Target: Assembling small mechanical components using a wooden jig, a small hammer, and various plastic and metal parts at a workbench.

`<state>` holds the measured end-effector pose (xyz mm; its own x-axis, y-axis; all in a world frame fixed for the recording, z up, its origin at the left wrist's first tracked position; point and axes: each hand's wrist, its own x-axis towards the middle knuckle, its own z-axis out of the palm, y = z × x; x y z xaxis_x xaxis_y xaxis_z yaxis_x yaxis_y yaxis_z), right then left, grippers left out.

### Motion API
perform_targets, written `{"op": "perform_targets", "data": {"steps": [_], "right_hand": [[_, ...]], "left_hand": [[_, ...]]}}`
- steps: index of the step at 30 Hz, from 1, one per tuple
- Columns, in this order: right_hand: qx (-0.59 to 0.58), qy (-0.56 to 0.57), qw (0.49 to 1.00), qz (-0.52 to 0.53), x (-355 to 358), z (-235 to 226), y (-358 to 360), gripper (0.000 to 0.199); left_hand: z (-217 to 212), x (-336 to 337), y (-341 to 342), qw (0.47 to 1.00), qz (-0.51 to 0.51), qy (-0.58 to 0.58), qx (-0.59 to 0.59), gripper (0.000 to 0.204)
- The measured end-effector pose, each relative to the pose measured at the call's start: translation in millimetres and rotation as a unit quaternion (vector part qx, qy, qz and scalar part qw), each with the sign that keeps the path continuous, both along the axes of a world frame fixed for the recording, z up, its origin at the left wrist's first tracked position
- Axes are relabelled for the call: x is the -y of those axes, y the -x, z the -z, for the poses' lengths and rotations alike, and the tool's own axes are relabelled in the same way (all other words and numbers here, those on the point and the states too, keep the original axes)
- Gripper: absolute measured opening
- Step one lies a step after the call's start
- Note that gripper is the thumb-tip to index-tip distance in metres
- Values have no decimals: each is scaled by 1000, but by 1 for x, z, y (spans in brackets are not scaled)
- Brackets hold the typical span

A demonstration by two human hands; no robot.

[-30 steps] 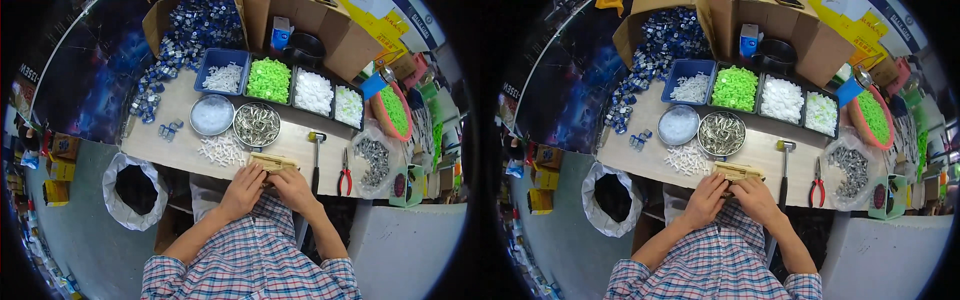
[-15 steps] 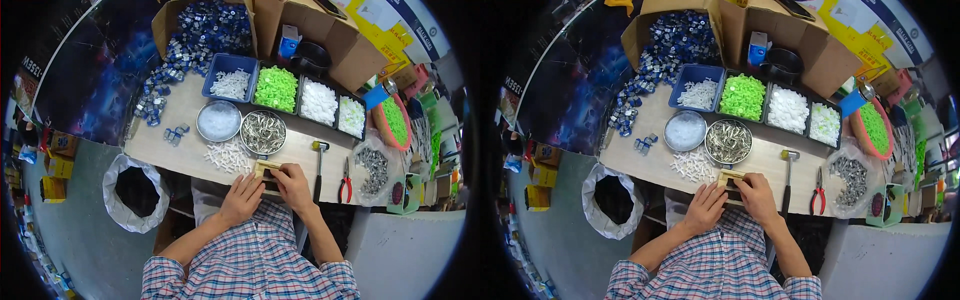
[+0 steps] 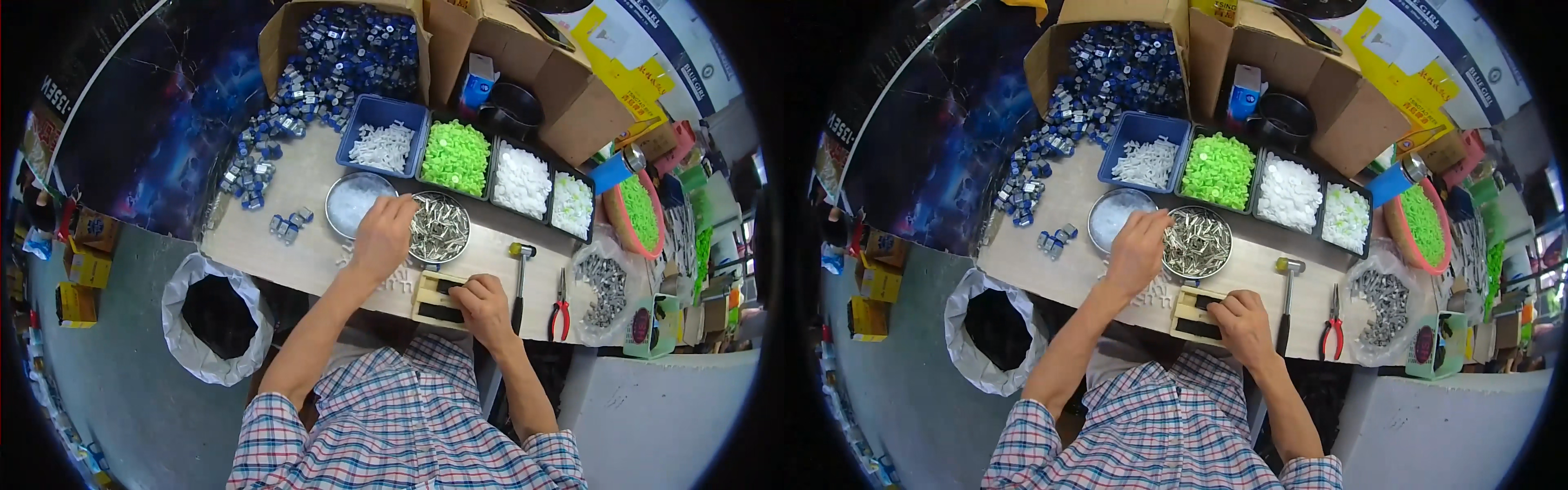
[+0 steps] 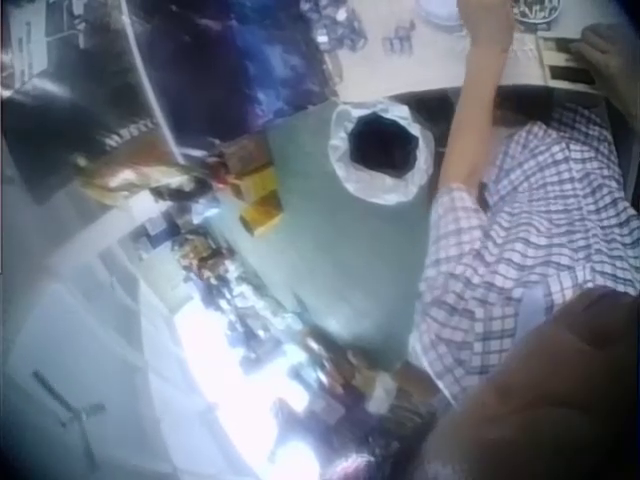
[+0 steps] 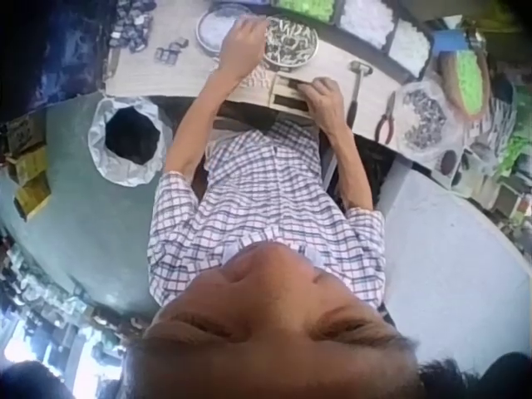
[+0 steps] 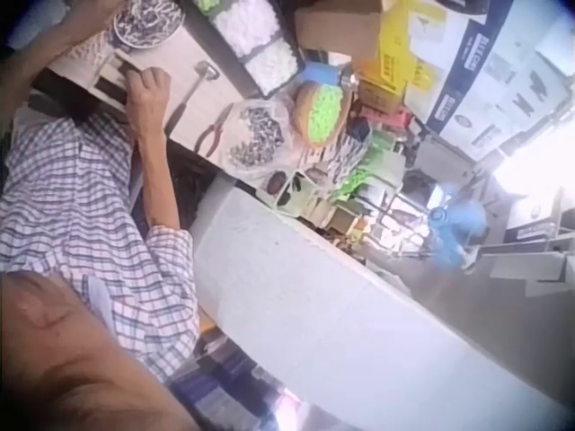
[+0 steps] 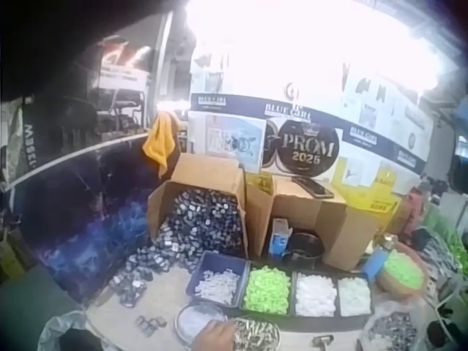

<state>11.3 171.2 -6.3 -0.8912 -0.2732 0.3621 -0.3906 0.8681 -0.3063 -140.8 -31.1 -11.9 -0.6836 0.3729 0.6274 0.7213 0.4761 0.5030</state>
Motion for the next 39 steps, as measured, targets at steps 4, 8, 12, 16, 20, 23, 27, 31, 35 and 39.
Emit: {"op": "perform_targets", "data": {"steps": [4,8,12,16,20,23,27,31,35,39], "right_hand": [[7,32,999,-25,6,2,6,21],[2,25,1000,-8,3,4,4,19],[3,20,1000,-1,-4,3,0,17],[-11,45,999,-17,2,6,7,23],[-14,41,999,-24,10,11,11,21],[17,60,998,-17,7,7,13,19],[86,195,975,68,0,10,20,12],[119,335,908,219,-18,23,49,18],[193,393,868,234,-33,42,70,23],[216,378,868,238,-39,46,84,24]], "left_hand": [[12,-16,22,995,8,100,6,26],[15,-23,27,992,-21,126,22,23],[12,-20,26,992,-43,120,17,21],[-4,-16,2,997,-64,-18,28,24],[8,2,-38,973,-93,-100,188,29],[14,13,-53,924,-102,-184,319,28],[9,22,-43,979,-131,-65,140,33],[4,16,-6,998,-56,8,12,33],[6,6,24,997,4,73,21,34],[8,0,35,989,2,146,-5,21]]}}
